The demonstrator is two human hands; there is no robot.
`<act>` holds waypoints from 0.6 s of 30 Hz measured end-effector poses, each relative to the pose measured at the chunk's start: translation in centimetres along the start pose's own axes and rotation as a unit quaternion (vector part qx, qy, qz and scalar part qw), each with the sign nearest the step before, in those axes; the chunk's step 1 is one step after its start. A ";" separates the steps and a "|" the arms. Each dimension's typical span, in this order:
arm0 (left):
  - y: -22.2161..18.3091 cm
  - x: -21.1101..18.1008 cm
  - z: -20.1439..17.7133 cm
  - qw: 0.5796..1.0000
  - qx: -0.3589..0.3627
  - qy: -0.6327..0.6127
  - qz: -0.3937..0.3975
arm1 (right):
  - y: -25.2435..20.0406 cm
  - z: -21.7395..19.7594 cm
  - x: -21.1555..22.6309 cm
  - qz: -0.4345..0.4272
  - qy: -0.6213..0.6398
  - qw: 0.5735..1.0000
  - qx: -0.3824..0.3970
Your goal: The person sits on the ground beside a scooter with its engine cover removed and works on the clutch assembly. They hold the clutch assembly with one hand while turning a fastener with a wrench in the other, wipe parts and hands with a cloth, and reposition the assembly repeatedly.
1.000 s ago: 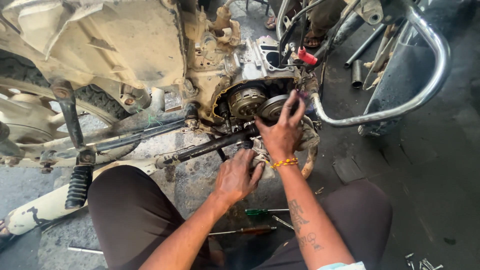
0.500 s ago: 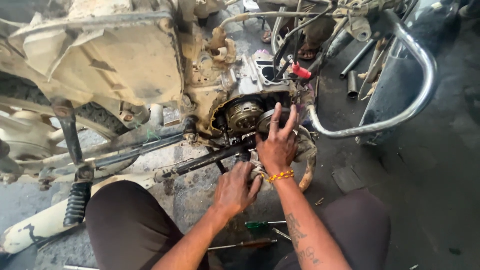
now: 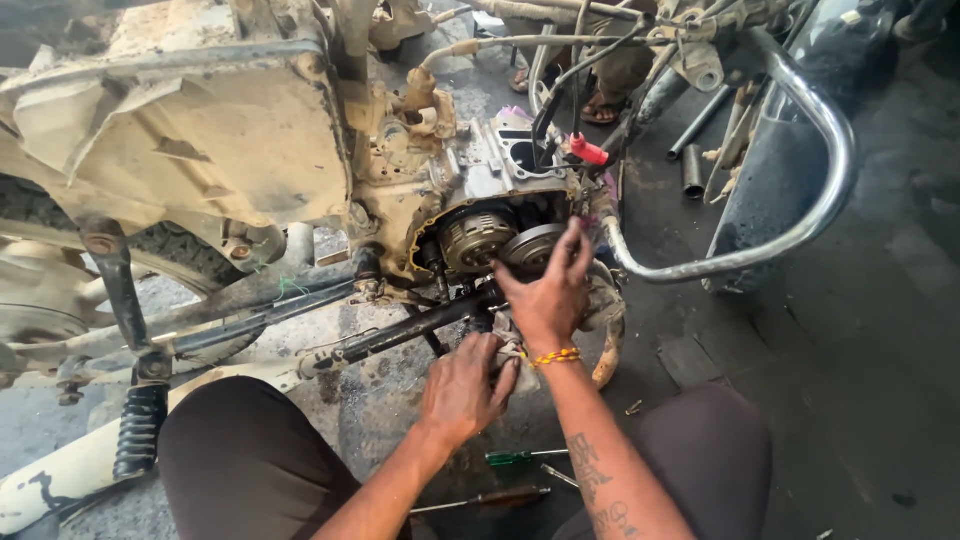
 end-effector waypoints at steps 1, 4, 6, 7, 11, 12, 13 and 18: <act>0.0 0.1 0.1 1.000 0.001 0.000 0.000 | -0.3 0.0 0.0 0.001 0.000 1.000 0.000; 0.0 0.1 0.2 1.000 0.005 0.014 0.013 | -1.2 0.1 0.9 -0.105 -0.067 0.992 -0.023; 0.0 0.0 0.0 1.000 0.014 0.003 -0.001 | -2.0 0.5 1.5 -0.215 -0.167 0.958 -0.086; 0.0 -0.1 0.0 1.000 0.014 0.002 -0.002 | -2.0 0.3 1.5 -0.215 -0.168 0.958 -0.085; 0.1 -0.3 -0.3 1.000 0.012 -0.003 -0.005 | -1.7 -0.4 2.0 -0.175 -0.093 0.979 -0.048; 0.1 -0.3 -0.3 1.000 0.027 0.000 -0.012 | -1.4 -0.7 2.0 -0.134 -0.042 0.990 -0.028; 0.1 -0.3 -0.3 1.000 0.027 -0.002 -0.015 | -1.2 -0.5 2.0 -0.134 -0.044 0.990 -0.025; -0.2 -0.5 -0.5 1.000 -0.019 0.001 0.020 | 0.0 0.8 -0.6 0.036 -0.036 0.999 0.011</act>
Point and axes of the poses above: each hand's wrist, its own y-axis towards the middle knuckle, its own z-axis out of the palm, x = y × z, the point moved 5 cm from there along y, towards the middle knuckle, and after that the axes turned 11 degrees about z, right-handed, at the moved point
